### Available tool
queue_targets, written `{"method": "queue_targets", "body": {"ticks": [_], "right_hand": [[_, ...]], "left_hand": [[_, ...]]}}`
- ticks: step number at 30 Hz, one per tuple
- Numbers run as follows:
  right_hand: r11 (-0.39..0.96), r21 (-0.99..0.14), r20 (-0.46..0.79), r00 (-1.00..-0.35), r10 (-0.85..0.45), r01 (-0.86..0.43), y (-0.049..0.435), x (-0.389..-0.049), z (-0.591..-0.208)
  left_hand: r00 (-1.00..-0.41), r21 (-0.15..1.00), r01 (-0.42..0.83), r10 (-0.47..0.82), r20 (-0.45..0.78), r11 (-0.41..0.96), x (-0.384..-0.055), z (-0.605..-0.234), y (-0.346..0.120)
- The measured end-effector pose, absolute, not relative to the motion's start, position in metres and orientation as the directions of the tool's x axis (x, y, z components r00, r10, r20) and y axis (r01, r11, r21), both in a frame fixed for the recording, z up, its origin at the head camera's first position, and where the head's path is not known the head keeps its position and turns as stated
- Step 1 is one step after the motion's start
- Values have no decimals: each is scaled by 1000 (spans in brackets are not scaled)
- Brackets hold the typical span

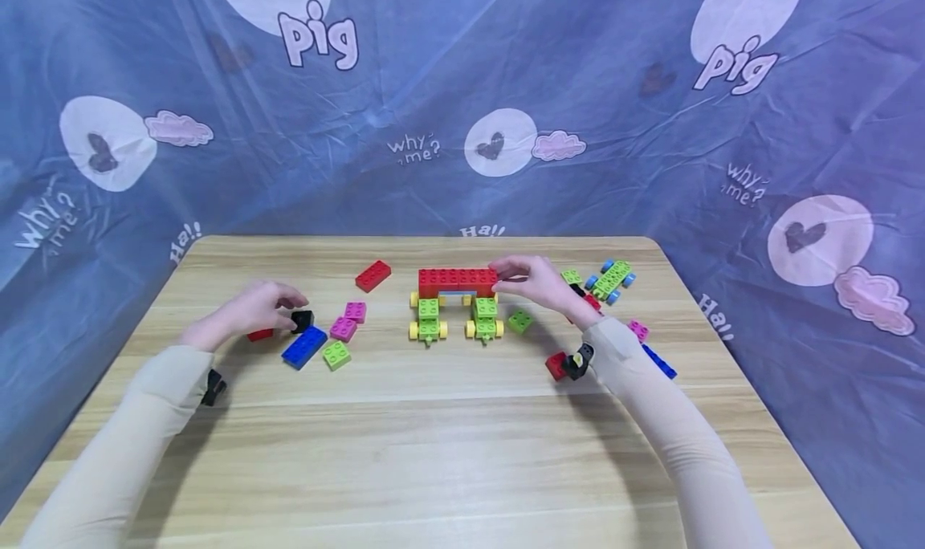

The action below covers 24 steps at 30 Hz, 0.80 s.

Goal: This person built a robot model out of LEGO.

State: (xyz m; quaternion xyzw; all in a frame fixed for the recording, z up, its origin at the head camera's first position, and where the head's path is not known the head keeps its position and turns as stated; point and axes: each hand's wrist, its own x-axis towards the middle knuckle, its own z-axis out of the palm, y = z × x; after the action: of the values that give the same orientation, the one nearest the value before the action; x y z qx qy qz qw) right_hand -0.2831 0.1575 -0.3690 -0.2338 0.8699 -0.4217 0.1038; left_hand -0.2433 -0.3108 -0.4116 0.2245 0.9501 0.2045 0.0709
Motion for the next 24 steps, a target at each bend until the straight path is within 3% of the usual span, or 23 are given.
{"method": "queue_targets", "body": {"ticks": [10,24], "right_hand": [[522,-806,3,-883,-468,-279,167,-302,-398],[519,-804,21,-886,-462,-290,171,-302,-401]], "left_hand": [[-891,385,393,449,-65,835,-244,-412,-306],[-879,376,434,477,-23,818,-246,-420,-307]]}}
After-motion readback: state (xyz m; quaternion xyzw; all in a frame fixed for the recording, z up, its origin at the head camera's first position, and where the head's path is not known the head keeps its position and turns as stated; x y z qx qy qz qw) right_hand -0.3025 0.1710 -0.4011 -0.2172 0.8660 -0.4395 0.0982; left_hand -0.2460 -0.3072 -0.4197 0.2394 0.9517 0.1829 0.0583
